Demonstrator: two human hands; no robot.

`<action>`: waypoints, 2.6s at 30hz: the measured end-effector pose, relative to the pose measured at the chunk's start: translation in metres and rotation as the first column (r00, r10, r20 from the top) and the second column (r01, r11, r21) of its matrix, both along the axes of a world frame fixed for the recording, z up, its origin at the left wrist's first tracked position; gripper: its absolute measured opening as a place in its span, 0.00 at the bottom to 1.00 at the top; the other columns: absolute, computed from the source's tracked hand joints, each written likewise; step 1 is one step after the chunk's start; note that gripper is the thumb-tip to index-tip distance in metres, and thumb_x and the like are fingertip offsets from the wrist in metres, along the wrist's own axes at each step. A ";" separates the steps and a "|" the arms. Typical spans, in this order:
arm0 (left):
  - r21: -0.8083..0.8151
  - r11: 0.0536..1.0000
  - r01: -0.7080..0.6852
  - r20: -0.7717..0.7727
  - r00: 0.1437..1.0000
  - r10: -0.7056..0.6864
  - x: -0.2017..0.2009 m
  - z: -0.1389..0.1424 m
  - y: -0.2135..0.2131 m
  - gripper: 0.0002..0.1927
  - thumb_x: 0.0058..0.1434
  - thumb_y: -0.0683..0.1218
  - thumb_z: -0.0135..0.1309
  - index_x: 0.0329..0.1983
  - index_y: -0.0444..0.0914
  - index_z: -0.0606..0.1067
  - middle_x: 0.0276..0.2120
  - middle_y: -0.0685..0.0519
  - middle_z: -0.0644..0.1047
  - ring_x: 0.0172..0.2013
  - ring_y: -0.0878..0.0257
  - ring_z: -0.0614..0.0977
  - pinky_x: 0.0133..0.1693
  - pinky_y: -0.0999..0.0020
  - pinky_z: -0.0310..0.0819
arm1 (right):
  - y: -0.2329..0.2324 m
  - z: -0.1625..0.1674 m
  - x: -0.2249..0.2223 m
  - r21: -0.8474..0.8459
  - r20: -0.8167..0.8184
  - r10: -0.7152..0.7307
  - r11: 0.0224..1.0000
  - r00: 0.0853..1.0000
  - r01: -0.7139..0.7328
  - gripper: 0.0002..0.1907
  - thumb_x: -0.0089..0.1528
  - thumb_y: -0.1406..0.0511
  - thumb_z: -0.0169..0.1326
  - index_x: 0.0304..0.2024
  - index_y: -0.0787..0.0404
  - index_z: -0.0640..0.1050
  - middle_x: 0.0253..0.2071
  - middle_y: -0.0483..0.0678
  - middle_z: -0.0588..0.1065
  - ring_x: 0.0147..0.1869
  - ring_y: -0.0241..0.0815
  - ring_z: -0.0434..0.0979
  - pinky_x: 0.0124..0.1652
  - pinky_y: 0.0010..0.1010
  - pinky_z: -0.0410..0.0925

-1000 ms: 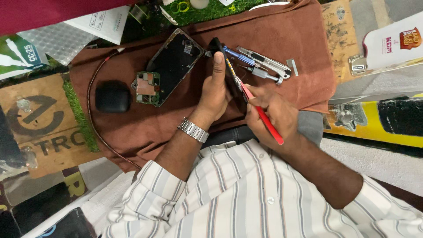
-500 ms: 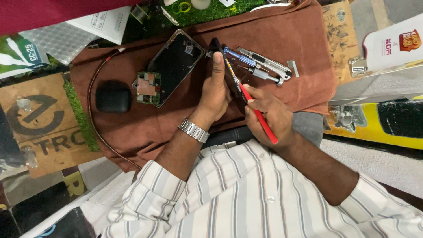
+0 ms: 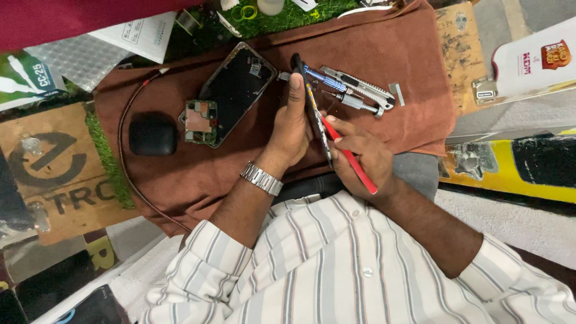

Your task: The person disassembles a smartphone using a red plastic pry tool and a screwdriver. They remove the back cover, disconnect ribbon cables, and lift out the motherboard and battery, placing components on the work surface.

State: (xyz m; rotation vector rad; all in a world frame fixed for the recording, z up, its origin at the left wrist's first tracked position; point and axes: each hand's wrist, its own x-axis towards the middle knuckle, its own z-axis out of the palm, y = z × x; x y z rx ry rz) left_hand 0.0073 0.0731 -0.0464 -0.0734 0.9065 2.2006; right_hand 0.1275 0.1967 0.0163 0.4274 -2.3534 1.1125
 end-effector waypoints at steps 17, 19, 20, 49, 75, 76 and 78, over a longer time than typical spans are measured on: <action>0.223 0.973 0.052 -0.029 0.998 -0.047 0.003 0.005 -0.003 0.23 0.74 0.61 0.45 0.57 0.39 0.72 0.48 0.54 0.78 0.49 0.63 0.80 0.55 0.64 0.76 | 0.002 0.010 -0.006 0.088 -0.030 -0.030 0.996 0.999 0.032 0.09 0.65 0.76 0.57 0.46 0.67 0.71 0.59 0.67 0.74 0.59 0.60 0.82 0.54 0.39 0.76; 0.244 0.968 0.065 -0.034 0.998 -0.058 0.003 0.006 -0.005 0.22 0.74 0.58 0.45 0.59 0.37 0.71 0.49 0.52 0.79 0.49 0.62 0.81 0.56 0.63 0.77 | 0.004 0.008 -0.005 0.075 -0.028 -0.033 0.997 0.999 0.035 0.09 0.66 0.75 0.57 0.46 0.67 0.71 0.60 0.67 0.74 0.59 0.61 0.82 0.54 0.39 0.76; 0.255 0.963 0.088 -0.038 0.996 -0.081 0.003 0.007 -0.007 0.22 0.74 0.56 0.46 0.60 0.35 0.71 0.49 0.50 0.79 0.49 0.61 0.82 0.55 0.61 0.78 | 0.004 0.008 -0.004 0.097 -0.036 -0.038 0.994 0.999 0.041 0.08 0.66 0.75 0.57 0.45 0.67 0.72 0.59 0.67 0.74 0.58 0.60 0.82 0.53 0.39 0.76; 0.154 0.932 0.327 -0.093 0.944 -0.316 -0.001 -0.009 -0.018 0.27 0.61 0.56 0.56 0.55 0.32 0.72 0.30 0.53 0.75 0.28 0.69 0.76 0.28 0.74 0.74 | 0.007 0.005 0.002 -0.039 -0.023 0.054 0.998 0.998 -0.055 0.08 0.66 0.76 0.54 0.47 0.67 0.70 0.61 0.70 0.71 0.60 0.59 0.81 0.55 0.39 0.76; 0.068 0.953 0.294 -0.477 0.849 -0.227 0.003 0.025 -0.017 0.45 0.58 0.56 0.66 0.71 0.32 0.60 0.56 0.54 0.72 0.57 0.68 0.74 0.60 0.74 0.70 | 0.005 0.003 0.013 -0.479 0.041 -0.018 0.877 0.999 0.036 0.08 0.74 0.71 0.47 0.51 0.65 0.63 0.60 0.65 0.72 0.62 0.55 0.79 0.63 0.42 0.72; 0.068 0.952 0.298 -0.463 0.855 -0.235 0.003 0.025 -0.016 0.45 0.57 0.55 0.66 0.71 0.32 0.60 0.56 0.53 0.71 0.57 0.67 0.73 0.61 0.72 0.70 | 0.004 0.004 0.014 -0.531 0.060 -0.012 0.846 0.998 0.042 0.08 0.74 0.71 0.47 0.52 0.64 0.62 0.60 0.65 0.72 0.61 0.54 0.78 0.64 0.42 0.71; 0.069 0.948 0.311 -0.432 0.866 -0.252 0.004 0.022 -0.016 0.47 0.56 0.54 0.68 0.72 0.30 0.59 0.56 0.52 0.70 0.57 0.64 0.71 0.61 0.70 0.69 | 0.004 0.005 0.015 -0.558 0.063 0.026 0.829 0.998 0.014 0.08 0.75 0.69 0.47 0.51 0.63 0.61 0.59 0.64 0.72 0.62 0.53 0.78 0.64 0.42 0.71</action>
